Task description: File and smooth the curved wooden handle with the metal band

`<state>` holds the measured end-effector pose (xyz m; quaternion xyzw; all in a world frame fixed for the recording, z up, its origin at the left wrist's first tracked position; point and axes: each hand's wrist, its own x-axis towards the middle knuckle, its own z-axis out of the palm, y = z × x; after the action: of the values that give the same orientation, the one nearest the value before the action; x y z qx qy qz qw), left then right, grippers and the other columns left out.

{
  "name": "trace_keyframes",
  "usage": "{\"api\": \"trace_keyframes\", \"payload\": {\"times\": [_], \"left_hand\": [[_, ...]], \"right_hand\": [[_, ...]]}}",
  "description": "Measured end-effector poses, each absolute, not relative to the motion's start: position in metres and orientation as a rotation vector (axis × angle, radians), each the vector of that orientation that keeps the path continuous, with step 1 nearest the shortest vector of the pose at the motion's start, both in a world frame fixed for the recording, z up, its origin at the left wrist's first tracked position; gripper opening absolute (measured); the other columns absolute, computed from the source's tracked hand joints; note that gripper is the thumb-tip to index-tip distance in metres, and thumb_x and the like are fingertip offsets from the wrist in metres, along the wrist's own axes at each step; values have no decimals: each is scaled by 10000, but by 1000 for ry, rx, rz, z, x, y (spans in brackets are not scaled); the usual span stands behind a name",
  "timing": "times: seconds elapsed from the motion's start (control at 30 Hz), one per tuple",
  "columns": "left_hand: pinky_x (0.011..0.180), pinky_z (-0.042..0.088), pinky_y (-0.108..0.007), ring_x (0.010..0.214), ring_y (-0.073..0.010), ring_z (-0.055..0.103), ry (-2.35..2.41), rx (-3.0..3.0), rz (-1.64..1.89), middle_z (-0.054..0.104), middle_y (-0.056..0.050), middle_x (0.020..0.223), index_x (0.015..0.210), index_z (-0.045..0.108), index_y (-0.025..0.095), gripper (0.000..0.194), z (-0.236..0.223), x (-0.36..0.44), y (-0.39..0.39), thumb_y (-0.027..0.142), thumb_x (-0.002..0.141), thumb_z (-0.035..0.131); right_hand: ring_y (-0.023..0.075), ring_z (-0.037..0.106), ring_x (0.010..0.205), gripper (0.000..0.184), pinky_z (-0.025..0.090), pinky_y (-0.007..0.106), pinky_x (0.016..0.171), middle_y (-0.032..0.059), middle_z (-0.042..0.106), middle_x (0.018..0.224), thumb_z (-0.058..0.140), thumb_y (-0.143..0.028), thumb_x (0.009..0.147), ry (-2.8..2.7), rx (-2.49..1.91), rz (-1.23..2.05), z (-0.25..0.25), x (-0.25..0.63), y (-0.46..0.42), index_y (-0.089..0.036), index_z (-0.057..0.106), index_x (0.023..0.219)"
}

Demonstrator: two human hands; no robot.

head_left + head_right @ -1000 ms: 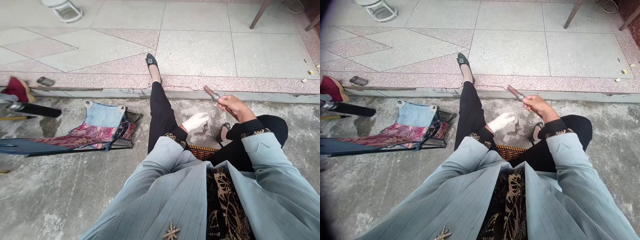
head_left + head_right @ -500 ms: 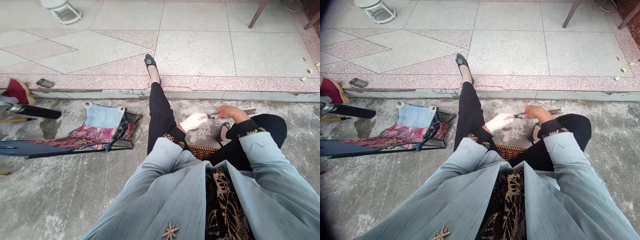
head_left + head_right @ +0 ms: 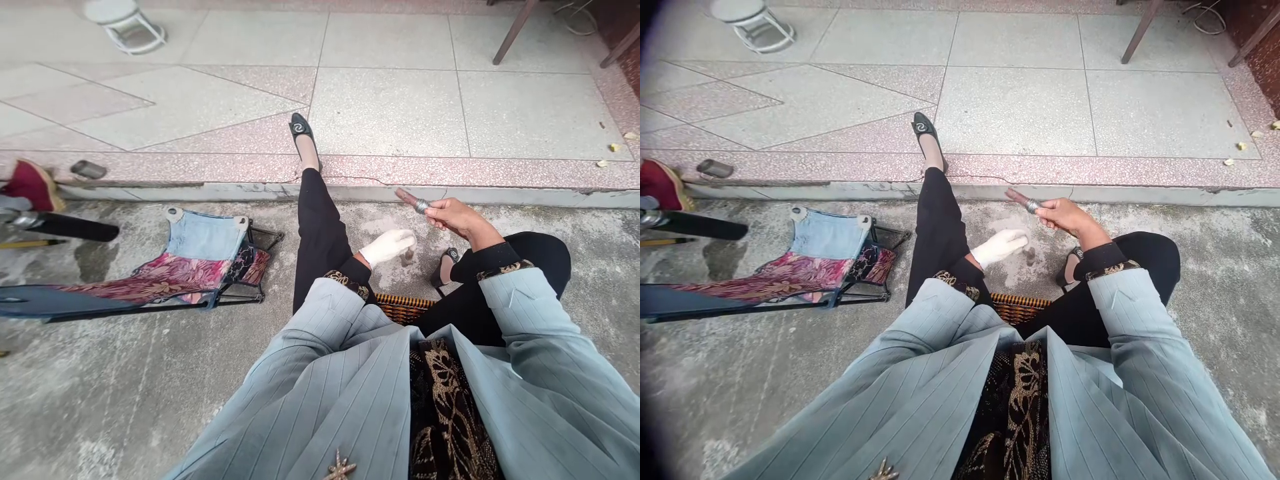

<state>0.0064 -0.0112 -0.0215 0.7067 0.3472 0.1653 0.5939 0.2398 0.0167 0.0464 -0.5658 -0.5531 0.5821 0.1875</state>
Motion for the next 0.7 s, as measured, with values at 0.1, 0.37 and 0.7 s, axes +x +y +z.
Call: {"api": "trace_keyframes", "payload": {"times": [0.1,0.37,0.7], "left_hand": [[651,406,-247,658,-122,500,766,1707,321,581,6,724,848,642,156,392,-18,7,-14,484,975,468],[782,444,-279,768,-168,567,876,1914,339,625,-5,764,816,641,163,298,-11,3,-10,392,942,498],[686,425,-260,687,-130,511,804,1667,471,621,-23,784,877,652,142,344,-13,0,-5,425,967,477]], "right_hand": [[140,495,600,407,382,291,564,31,621,724,642,-557,896,-1684,-1927,1388,43,236,23,-180,710,1035],[186,570,644,274,387,330,640,78,667,707,698,-416,865,-2579,-2124,1498,45,231,20,-172,691,739],[73,418,537,484,325,264,564,-41,557,631,761,-626,746,-1906,-1318,1920,80,253,11,-154,668,799]]}}
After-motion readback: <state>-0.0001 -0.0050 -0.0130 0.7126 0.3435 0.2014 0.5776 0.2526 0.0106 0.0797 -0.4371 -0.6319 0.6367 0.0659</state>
